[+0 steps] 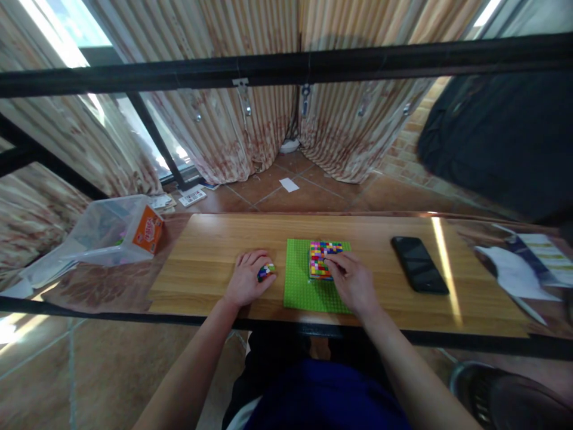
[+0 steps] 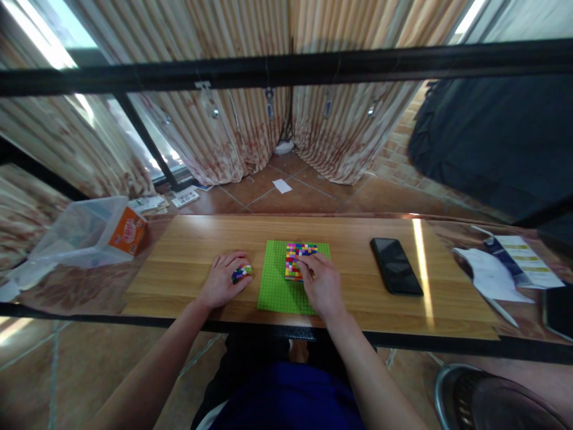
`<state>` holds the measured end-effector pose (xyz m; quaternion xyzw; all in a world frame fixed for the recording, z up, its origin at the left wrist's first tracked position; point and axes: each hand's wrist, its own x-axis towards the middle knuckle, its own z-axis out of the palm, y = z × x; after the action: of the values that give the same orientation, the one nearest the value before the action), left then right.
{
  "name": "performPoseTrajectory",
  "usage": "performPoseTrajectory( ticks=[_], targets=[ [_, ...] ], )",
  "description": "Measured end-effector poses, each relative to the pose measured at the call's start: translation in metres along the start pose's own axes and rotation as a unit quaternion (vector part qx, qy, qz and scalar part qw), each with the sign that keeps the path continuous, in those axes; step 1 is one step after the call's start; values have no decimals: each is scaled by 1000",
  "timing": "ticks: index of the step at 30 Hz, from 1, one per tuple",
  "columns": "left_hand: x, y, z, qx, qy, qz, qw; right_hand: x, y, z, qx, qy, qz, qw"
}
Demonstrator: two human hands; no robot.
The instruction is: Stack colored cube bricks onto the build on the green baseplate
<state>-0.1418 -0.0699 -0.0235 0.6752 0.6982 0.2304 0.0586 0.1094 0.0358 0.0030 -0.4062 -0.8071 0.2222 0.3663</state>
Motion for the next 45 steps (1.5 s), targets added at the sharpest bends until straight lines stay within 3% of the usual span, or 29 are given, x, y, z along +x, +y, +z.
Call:
performPoseTrajectory(
  ticks=[13,31,45],
  targets=[
    [1,0,-2,-4,-4,0,1000,6,4,9,-53,-50,-39,997],
    [0,1,-4,0,0,3,1000,4,4,11,-78,-62,-66,993],
    [-1,-2,-2,17,7,11,1000,-4,5,4,9,-41,-33,999]
  ],
)
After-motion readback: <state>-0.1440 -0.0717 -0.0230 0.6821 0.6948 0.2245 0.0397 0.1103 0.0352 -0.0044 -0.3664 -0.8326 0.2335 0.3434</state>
